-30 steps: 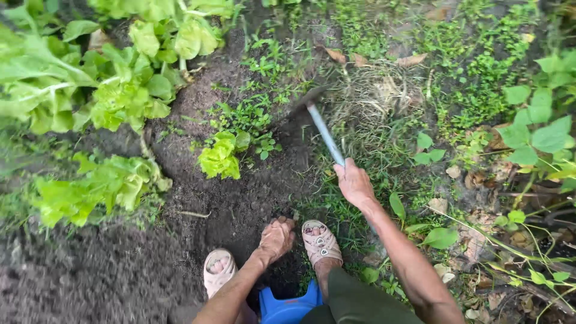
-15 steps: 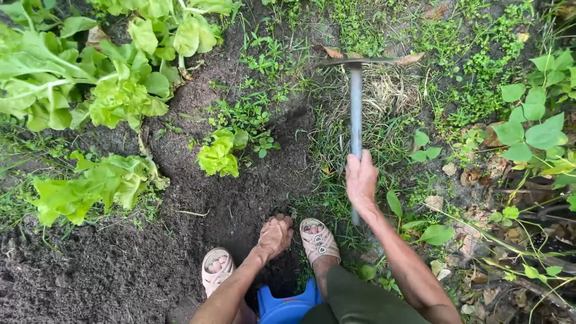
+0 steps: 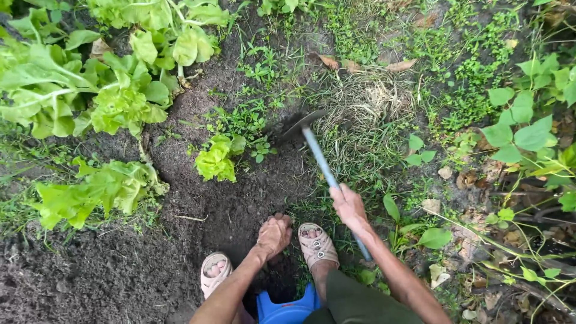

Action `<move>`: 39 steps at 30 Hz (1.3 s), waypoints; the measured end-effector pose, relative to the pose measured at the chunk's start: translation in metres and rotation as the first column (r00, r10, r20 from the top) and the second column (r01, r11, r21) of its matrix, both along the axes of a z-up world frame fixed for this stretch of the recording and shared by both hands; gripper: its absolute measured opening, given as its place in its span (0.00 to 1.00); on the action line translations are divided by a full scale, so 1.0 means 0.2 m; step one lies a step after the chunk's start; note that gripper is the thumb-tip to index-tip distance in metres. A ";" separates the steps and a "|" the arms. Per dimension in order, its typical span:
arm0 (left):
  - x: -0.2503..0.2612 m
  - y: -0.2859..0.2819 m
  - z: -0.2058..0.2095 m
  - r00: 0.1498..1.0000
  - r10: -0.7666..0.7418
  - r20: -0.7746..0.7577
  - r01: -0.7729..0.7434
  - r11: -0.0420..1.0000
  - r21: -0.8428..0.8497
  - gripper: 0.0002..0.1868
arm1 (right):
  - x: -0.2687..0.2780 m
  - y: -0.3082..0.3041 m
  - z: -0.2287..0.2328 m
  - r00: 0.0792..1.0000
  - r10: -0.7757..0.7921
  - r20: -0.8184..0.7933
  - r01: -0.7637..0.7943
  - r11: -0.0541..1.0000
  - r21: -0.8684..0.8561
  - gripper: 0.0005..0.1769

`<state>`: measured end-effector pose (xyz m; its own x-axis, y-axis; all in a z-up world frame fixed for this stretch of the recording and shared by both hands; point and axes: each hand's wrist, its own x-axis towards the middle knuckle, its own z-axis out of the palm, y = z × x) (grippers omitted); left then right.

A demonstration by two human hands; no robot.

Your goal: Weeding a garden bed around lettuce plants using a hand hoe and hands

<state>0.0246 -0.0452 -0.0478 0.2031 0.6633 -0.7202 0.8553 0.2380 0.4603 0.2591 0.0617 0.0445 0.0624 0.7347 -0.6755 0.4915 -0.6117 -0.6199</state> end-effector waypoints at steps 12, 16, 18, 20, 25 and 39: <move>0.03 0.06 0.06 0.994 0.059 0.088 -0.064 0.997 0.049 0.11 | 0.01 0.25 0.02 0.982 0.115 0.150 -0.146 0.964 0.220 0.17; 0.05 0.05 0.08 0.992 0.070 0.102 -0.075 0.996 0.045 0.09 | 0.00 0.21 0.00 0.993 0.077 0.086 -0.096 0.966 0.240 0.16; 0.05 0.03 0.04 0.995 0.045 0.087 -0.046 0.999 0.011 0.11 | 0.02 0.17 -0.07 0.991 0.119 0.069 -0.127 0.982 0.138 0.14; 0.05 -0.01 0.06 0.996 0.041 0.074 -0.041 0.999 -0.003 0.11 | 0.05 0.15 0.13 0.989 0.137 -0.050 -0.137 0.991 -0.005 0.17; 0.04 -0.04 0.06 0.998 0.006 0.057 -0.006 1.000 -0.008 0.10 | 0.10 0.13 0.21 0.956 -0.010 -0.294 -0.056 0.975 -0.215 0.25; 0.06 -0.08 0.01 1.000 0.001 0.010 -0.001 1.000 -0.024 0.12 | 0.08 0.23 0.31 0.951 -0.042 -0.305 -0.040 0.965 -0.258 0.24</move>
